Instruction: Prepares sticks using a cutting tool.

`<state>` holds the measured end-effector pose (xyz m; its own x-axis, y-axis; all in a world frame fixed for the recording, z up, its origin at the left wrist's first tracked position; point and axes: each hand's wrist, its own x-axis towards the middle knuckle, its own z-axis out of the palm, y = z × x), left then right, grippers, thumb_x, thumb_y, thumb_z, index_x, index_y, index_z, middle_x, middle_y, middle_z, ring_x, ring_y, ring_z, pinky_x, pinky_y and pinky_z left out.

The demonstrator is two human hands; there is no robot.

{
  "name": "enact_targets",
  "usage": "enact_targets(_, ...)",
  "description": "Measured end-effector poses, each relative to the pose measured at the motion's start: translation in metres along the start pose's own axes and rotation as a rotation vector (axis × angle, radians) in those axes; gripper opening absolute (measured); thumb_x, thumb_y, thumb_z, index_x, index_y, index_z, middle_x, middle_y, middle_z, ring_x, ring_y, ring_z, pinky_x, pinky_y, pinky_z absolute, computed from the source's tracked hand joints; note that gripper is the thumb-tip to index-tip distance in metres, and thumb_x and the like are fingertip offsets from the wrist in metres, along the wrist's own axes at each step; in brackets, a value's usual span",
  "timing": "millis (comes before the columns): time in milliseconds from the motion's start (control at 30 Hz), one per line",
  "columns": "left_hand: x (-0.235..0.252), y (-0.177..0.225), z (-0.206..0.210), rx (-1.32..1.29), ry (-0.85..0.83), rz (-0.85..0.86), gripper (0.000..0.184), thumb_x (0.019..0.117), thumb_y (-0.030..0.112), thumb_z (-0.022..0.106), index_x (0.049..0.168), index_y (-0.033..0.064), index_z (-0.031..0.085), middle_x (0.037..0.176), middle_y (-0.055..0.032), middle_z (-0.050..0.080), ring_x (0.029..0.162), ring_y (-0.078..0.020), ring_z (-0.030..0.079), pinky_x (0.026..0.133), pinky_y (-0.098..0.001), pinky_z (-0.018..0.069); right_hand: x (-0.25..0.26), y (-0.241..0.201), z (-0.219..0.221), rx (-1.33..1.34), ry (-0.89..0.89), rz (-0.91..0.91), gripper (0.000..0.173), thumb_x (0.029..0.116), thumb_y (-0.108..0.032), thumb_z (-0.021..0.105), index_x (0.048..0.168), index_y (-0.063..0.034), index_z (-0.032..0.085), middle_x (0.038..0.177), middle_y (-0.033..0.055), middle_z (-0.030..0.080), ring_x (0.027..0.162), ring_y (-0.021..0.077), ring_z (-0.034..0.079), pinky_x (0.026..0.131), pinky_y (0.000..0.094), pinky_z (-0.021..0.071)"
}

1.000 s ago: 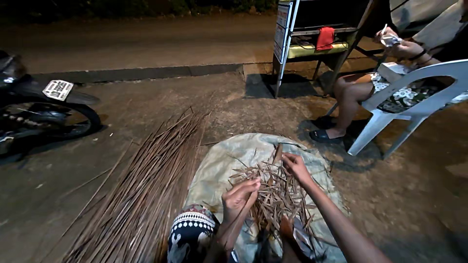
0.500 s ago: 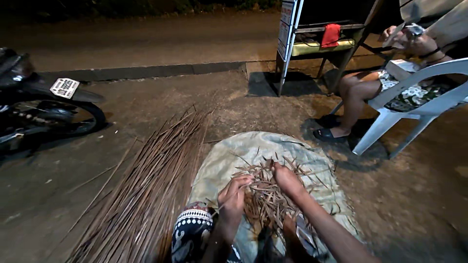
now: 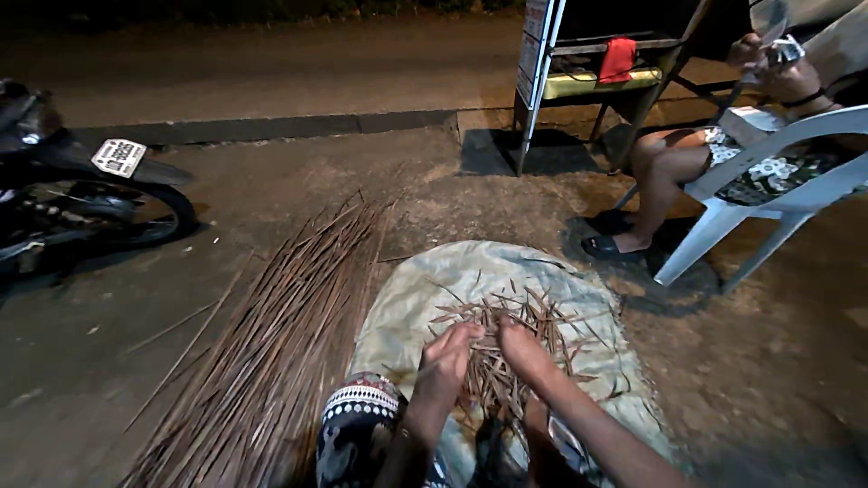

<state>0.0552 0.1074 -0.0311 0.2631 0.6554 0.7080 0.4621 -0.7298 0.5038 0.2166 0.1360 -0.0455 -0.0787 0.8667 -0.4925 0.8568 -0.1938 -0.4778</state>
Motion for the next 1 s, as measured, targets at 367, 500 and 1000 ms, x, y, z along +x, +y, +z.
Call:
enact_targets(367, 0.009, -0.021, -0.044, -0.048, 0.219, -0.215, 0.008, 0.0907, -0.003, 0.065, 0.093, -0.0078, 0.071, 0.095, -0.0074, 0.078, 0.089, -0.0056, 0.075, 0.086, -0.0208, 0.06, 0.024, 0.045, -0.002, 0.043, 0.012, 0.089, 0.037, 0.1071, -0.016, 0.046, 0.136, 0.0061, 0.055, 0.13, 0.0311, 0.061, 0.121, 0.0472, 0.061, 0.1, 0.062, 0.0479)
enact_targets(500, 0.01, -0.023, -0.034, -0.149, 0.213, -0.174, 0.01, 0.09, -0.006, 0.064, 0.093, -0.0075, 0.073, 0.099, -0.0108, 0.078, 0.097, -0.0112, 0.076, 0.09, -0.0262, 0.061, -0.002, -0.016, -0.032, 0.037, 0.132, -0.102, 0.04, 0.1121, -0.028, 0.034, 0.135, -0.0013, 0.052, 0.109, 0.0257, 0.068, 0.106, 0.0435, 0.068, 0.089, 0.0585, 0.0522)
enact_targets(1000, 0.001, -0.007, -0.025, -0.185, -0.02, 0.181, 0.015, 0.1043, 0.006, 0.055, 0.1, 0.0022, 0.069, 0.111, -0.0088, 0.076, 0.114, -0.0121, 0.07, 0.101, -0.0263, 0.0557, 0.002, 0.019, -0.06, -0.046, 0.258, -0.017, 0.038, 0.1118, -0.022, 0.034, 0.139, -0.001, 0.05, 0.11, 0.0279, 0.068, 0.105, 0.0476, 0.068, 0.087, 0.0613, 0.0528)
